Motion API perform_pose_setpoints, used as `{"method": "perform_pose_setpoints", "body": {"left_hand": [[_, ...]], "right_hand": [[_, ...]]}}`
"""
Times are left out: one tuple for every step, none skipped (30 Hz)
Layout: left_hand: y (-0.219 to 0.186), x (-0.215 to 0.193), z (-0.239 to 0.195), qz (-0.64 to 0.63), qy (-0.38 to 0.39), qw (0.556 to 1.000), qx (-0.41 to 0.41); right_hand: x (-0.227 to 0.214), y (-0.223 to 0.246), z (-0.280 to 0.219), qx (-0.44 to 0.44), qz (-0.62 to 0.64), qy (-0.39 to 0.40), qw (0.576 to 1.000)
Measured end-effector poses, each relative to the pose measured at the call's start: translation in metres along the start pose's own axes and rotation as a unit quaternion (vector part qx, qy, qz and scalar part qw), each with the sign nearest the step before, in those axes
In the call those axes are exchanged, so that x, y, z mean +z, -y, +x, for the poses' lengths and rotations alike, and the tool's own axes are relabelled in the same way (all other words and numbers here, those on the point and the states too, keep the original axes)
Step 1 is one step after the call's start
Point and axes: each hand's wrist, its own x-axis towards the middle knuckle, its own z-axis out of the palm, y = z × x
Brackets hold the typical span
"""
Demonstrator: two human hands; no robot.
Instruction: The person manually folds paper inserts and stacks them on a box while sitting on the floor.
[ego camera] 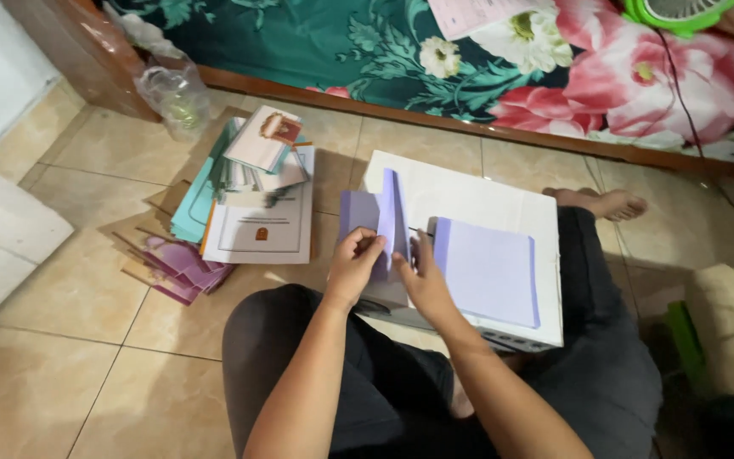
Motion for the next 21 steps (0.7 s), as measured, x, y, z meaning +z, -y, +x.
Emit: {"method": "perform_pose_setpoints", "body": {"left_hand": [[-0.01, 0.005, -0.01, -0.019, 0.02, 0.999, 0.045], [-0.019, 0.01, -0.02, -0.038, 0.04, 0.994, 0.089], [-0.025, 0.015, -0.028, -0.04, 0.05, 0.994, 0.089], [-0.031, 0.019, -0.035, -0.042, 0.054, 0.993, 0.099], [-0.038, 0.022, -0.042, -0.045, 0.054, 0.991, 0.11], [-0.031, 0.032, -0.041, -0.047, 0.06, 0.991, 0.11], [-0.023, 0.041, -0.04, -0.016, 0.043, 0.992, 0.116], [-0.016, 0.049, -0.039, 0.015, 0.027, 0.992, 0.122], [-0.021, 0.057, -0.045, 0.014, 0.027, 0.992, 0.121], [-0.026, 0.065, -0.05, 0.068, 0.035, 0.987, 0.143], [-0.032, 0.073, -0.055, 0.123, 0.045, 0.977, 0.166], [-0.03, 0.077, -0.056, 0.123, 0.048, 0.977, 0.165], [-0.029, 0.082, -0.057, 0.186, 0.063, 0.963, 0.187], [-0.027, 0.087, -0.058, 0.247, 0.077, 0.943, 0.209], [-0.011, 0.091, -0.054, 0.248, 0.08, 0.942, 0.21], [0.005, 0.095, -0.049, 0.3, 0.064, 0.917, 0.256], [0.021, 0.097, -0.045, 0.352, 0.046, 0.886, 0.3], [0.015, 0.096, -0.048, 0.353, 0.046, 0.885, 0.301], [0.009, 0.092, -0.051, 0.335, 0.047, 0.87, 0.36], [0.003, 0.089, -0.055, 0.315, 0.047, 0.851, 0.418], [-0.006, 0.084, -0.058, 0.317, 0.051, 0.848, 0.421]], "right_hand": [[-0.012, 0.002, -0.004, -0.005, 0.039, -0.036, 0.999], [-0.023, 0.003, -0.008, -0.011, 0.078, -0.073, 0.994], [-0.041, -0.019, -0.006, -0.008, 0.077, -0.082, 0.994], [-0.058, -0.041, -0.005, 0.018, 0.033, -0.107, 0.994], [-0.076, -0.062, -0.003, 0.041, -0.01, -0.128, 0.991], [-0.097, -0.086, -0.007, 0.044, -0.012, -0.133, 0.99], [-0.117, -0.109, -0.011, 0.068, -0.054, -0.156, 0.984], [-0.137, -0.133, -0.015, 0.091, -0.096, -0.179, 0.975], [-0.145, -0.132, -0.024, 0.092, -0.097, -0.179, 0.975], [-0.154, -0.131, -0.033, 0.091, -0.088, -0.181, 0.975], [-0.163, -0.13, -0.042, 0.091, -0.077, -0.185, 0.975], [-0.162, -0.143, -0.042, 0.093, -0.077, -0.187, 0.975], [-0.163, -0.156, -0.043, 0.089, -0.053, -0.177, 0.979], [-0.163, -0.17, -0.043, 0.084, -0.029, -0.167, 0.982], [-0.162, -0.173, -0.043, 0.085, -0.028, -0.17, 0.981], [-0.16, -0.176, -0.043, 0.093, -0.061, -0.165, 0.98], [-0.157, -0.179, -0.042, 0.1, -0.093, -0.158, 0.978], [-0.158, -0.177, -0.041, 0.1, -0.091, -0.158, 0.978], [-0.157, -0.175, -0.042, 0.101, -0.103, -0.154, 0.977], [-0.156, -0.173, -0.042, 0.101, -0.116, -0.15, 0.977], [-0.154, -0.165, -0.045, 0.102, -0.111, -0.154, 0.977]]}}
